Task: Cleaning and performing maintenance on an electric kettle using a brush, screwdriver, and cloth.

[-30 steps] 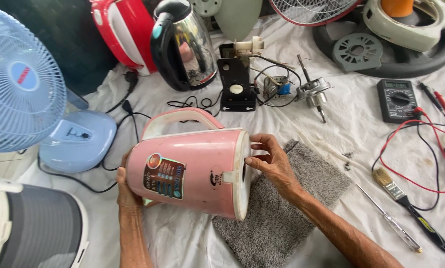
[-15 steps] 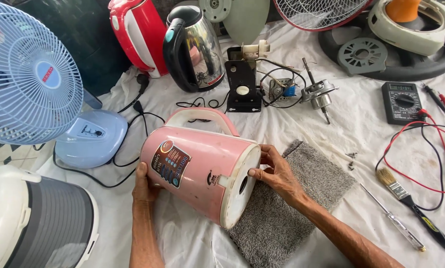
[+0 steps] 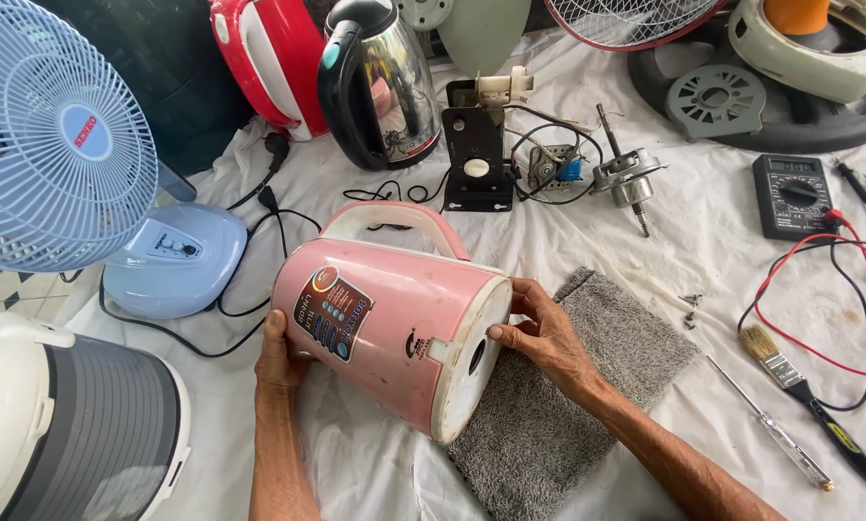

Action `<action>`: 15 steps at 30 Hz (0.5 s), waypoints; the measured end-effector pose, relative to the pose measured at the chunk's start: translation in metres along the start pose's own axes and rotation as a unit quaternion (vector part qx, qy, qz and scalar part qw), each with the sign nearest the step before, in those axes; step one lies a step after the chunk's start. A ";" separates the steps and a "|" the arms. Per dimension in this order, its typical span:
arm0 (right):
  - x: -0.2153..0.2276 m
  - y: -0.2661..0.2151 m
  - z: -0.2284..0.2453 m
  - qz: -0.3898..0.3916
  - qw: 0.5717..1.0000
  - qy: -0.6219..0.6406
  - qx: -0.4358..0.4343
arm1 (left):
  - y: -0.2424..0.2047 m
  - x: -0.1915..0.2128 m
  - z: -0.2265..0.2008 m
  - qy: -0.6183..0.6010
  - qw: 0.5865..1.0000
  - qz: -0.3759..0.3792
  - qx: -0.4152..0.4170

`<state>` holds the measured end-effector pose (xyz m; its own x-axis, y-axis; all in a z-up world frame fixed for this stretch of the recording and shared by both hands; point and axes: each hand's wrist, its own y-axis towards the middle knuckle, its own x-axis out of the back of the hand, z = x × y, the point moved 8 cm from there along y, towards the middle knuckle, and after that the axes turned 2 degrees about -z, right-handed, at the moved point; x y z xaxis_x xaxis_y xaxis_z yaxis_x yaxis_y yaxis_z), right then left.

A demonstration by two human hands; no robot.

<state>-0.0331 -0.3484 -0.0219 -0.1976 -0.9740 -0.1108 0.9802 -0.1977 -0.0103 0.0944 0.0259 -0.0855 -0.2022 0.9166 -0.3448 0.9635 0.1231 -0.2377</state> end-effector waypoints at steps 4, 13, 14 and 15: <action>0.000 0.001 0.001 0.004 0.998 -0.035 0.042 | 0.009 0.009 0.007 -0.020 1.000 0.016 -0.008; 0.004 -0.016 0.028 -0.105 0.966 -0.122 0.203 | 0.025 0.022 0.022 -0.041 0.998 0.044 -0.003; 0.004 -0.016 0.026 -0.104 0.966 -0.122 0.204 | 0.023 0.018 0.020 -0.042 0.998 0.043 -0.003; 0.004 -0.022 0.031 -0.124 0.943 -0.177 0.255 | 0.021 0.014 0.017 -0.046 0.998 0.051 -0.005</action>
<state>-0.0555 -0.3510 0.0086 -0.4998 -0.8489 0.1719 0.7883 -0.3636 0.4963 0.1086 0.0350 -0.1106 -0.1184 0.8860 -0.4484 0.9815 0.0360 -0.1881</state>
